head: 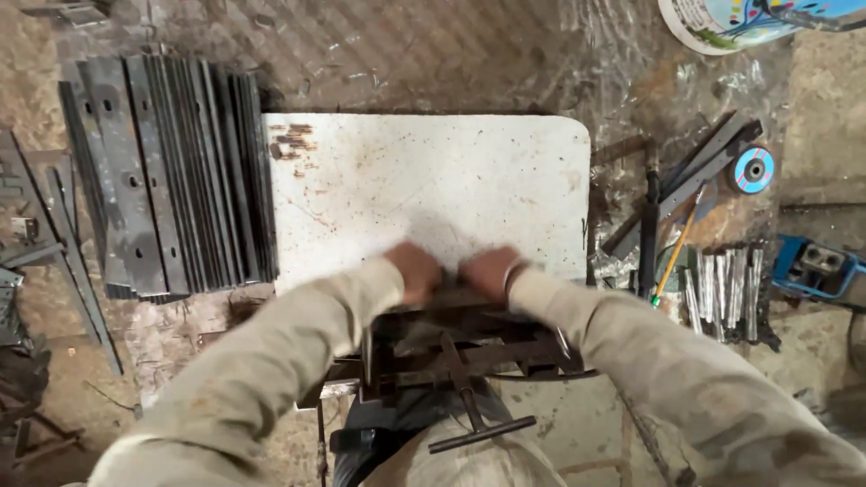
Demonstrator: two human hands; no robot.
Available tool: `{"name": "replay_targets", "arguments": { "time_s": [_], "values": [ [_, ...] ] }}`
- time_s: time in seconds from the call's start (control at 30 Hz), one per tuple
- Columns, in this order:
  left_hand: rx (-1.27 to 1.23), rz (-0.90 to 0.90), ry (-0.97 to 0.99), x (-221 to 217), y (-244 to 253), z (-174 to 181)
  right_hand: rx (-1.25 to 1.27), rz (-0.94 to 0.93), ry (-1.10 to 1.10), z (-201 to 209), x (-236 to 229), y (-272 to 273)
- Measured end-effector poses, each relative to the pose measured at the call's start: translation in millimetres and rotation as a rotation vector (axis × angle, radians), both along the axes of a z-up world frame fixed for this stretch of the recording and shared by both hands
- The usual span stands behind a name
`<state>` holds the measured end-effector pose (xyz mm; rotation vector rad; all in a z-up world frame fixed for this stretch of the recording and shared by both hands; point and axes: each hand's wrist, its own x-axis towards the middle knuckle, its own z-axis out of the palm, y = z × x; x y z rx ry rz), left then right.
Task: The recorder uses a welding tool to join metal bars and frame components on a workshop table.
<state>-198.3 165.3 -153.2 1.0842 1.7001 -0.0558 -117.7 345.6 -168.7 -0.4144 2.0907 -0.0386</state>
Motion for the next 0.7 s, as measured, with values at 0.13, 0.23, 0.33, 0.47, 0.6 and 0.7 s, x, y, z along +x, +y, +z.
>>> {"name": "replay_targets", "arguments": {
  "time_s": [0.13, 0.23, 0.33, 0.47, 0.6, 0.7],
  "values": [
    [0.153, 0.003, 0.262, -82, 14, 21, 0.08, -0.028, 0.221, 22, -90, 26],
    [0.357, -0.052, 0.566, -122, 14, -1, 0.055, -0.016, 0.487, 29, -129, 32],
    [0.464, 0.008, 0.727, -145, 10, -41, 0.064, -0.069, 0.642, 20, -141, 40],
    [0.485, 0.019, 1.026, -154, 1, -74, -0.131, -0.239, 0.964, 26, -121, 59],
    [0.538, 0.08, 1.183, -153, 1, -45, -0.061, -0.687, 0.588, 18, -66, 94],
    [0.518, 0.512, 0.827, -135, -16, 1, -0.058, -0.803, 0.465, -17, -22, 121]
  ]
}}
